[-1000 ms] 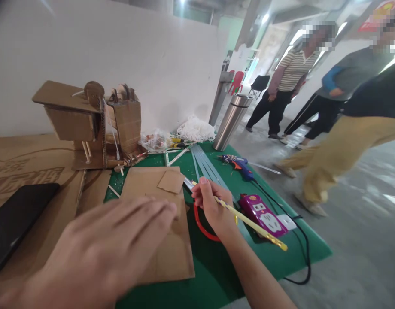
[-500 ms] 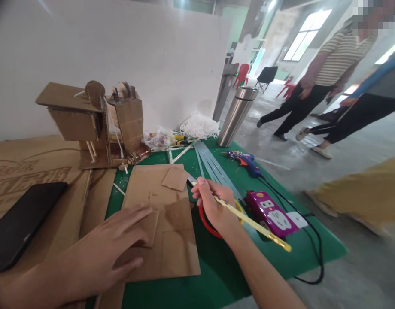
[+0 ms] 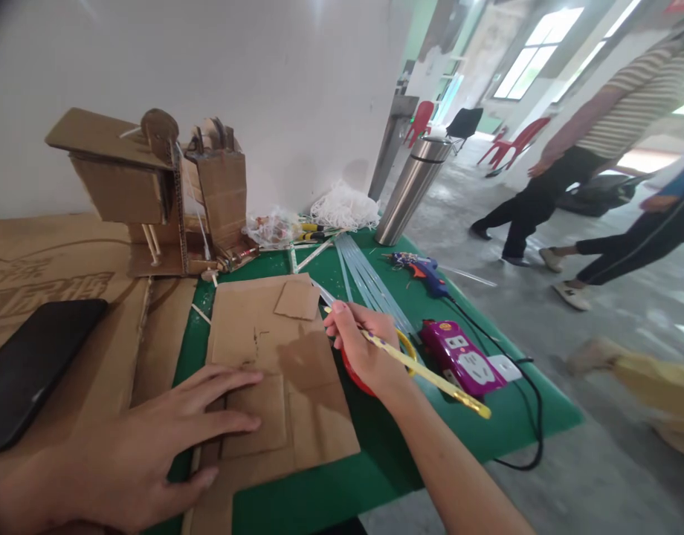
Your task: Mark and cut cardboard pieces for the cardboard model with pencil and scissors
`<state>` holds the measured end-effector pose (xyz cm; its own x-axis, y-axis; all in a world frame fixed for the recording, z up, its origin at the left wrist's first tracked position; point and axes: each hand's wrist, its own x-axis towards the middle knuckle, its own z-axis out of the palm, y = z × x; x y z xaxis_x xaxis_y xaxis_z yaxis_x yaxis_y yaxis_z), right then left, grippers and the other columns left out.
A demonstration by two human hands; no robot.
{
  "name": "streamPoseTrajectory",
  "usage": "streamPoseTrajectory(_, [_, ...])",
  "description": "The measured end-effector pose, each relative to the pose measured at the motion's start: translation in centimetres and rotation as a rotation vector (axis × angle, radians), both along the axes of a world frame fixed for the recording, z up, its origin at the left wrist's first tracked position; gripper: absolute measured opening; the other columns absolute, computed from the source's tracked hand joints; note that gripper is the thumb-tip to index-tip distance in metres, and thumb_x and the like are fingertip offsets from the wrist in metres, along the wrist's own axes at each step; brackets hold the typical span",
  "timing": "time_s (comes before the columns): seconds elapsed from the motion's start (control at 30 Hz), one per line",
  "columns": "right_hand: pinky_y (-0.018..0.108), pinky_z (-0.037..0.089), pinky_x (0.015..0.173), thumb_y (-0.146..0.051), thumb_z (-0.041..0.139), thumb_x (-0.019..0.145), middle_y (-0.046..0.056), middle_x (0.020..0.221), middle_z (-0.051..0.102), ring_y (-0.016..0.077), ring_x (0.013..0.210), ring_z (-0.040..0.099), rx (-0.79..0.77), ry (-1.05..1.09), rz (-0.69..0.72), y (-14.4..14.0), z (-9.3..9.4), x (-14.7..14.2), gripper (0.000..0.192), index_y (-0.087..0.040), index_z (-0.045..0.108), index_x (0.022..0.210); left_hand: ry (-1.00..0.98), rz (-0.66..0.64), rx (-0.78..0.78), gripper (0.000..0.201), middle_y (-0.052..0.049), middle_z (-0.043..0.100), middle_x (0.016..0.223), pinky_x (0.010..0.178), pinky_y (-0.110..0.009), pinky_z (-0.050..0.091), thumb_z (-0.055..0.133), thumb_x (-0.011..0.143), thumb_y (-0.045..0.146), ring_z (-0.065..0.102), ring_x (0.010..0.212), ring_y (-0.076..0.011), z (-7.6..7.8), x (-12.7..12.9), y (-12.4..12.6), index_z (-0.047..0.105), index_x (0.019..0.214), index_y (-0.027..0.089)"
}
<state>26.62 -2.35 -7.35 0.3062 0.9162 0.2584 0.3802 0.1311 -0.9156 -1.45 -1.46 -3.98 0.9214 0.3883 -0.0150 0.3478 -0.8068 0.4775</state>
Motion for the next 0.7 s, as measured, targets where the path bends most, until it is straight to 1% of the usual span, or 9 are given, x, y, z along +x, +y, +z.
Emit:
streamPoseTrajectory(0.07, [0.022,0.046,0.047,-0.058,0.054,0.092,0.002,0.061,0.066,0.0121,0.048,0.059,-0.006,-0.030,0.048,-0.22,-0.03,-0.08,0.048,-0.018,0.069,0.069,-0.023,-0.014,0.017,0.059,-0.009,0.045,0.151,0.105,-0.049,0.048,0.059,0.073,0.005,0.043,0.137,-0.0316,-0.01,-0.04,-0.05,0.060,0.127,0.028])
streamPoseTrajectory(0.17, [0.022,0.045,0.048,-0.053,0.054,0.093,0.001,0.061,0.065,0.0125,0.049,0.059,-0.019,-0.078,0.104,-0.47,0.07,-0.29,0.044,-0.018,0.069,0.070,-0.049,-0.025,0.024,0.055,-0.008,0.046,0.150,0.104,-0.046,0.049,0.058,0.074,0.004,0.043,0.137,-0.0309,-0.06,-0.01,-0.09,0.065,0.122,0.030])
streamPoseTrajectory(0.23, [0.023,0.044,0.047,-0.051,0.053,0.094,0.001,0.061,0.065,0.0128,0.049,0.059,-0.025,-0.102,0.120,-0.52,0.17,-0.45,0.043,-0.018,0.068,0.070,-0.055,-0.030,0.029,0.051,-0.007,0.049,0.147,0.104,-0.046,0.048,0.058,0.077,0.006,0.045,0.134,-0.0300,-0.06,0.05,-0.10,0.066,0.120,0.031])
streamPoseTrajectory(0.4, [0.024,0.044,0.046,-0.050,0.051,0.094,0.002,0.060,0.065,0.0135,0.048,0.059,-0.032,-0.144,0.125,-0.42,0.22,-0.67,0.043,-0.018,0.067,0.070,-0.059,-0.055,0.064,0.046,-0.005,0.056,0.139,0.102,-0.048,0.048,0.057,0.085,0.011,0.052,0.124,-0.0281,-0.08,0.15,-0.09,0.064,0.122,0.036])
streamPoseTrajectory(0.53, [0.025,0.045,0.049,-0.048,0.051,0.094,0.002,0.060,0.066,0.0145,0.049,0.060,-0.026,-0.200,0.148,-0.41,0.30,-0.66,0.042,-0.019,0.067,0.069,-0.043,-0.077,0.083,0.050,-0.004,0.053,0.143,0.101,-0.049,0.047,0.056,0.086,0.010,0.052,0.121,-0.0281,-0.18,0.23,-0.08,0.061,0.126,0.038])
streamPoseTrajectory(0.7, [0.026,0.047,0.051,-0.046,0.051,0.095,0.002,0.060,0.067,0.0152,0.050,0.062,-0.013,-0.249,0.156,-0.48,0.49,-0.75,0.040,-0.020,0.067,0.068,-0.038,-0.097,0.087,0.058,-0.002,0.050,0.144,0.098,-0.045,0.049,0.055,0.082,0.004,0.051,0.117,-0.0263,-0.26,0.38,0.03,0.060,0.128,0.039])
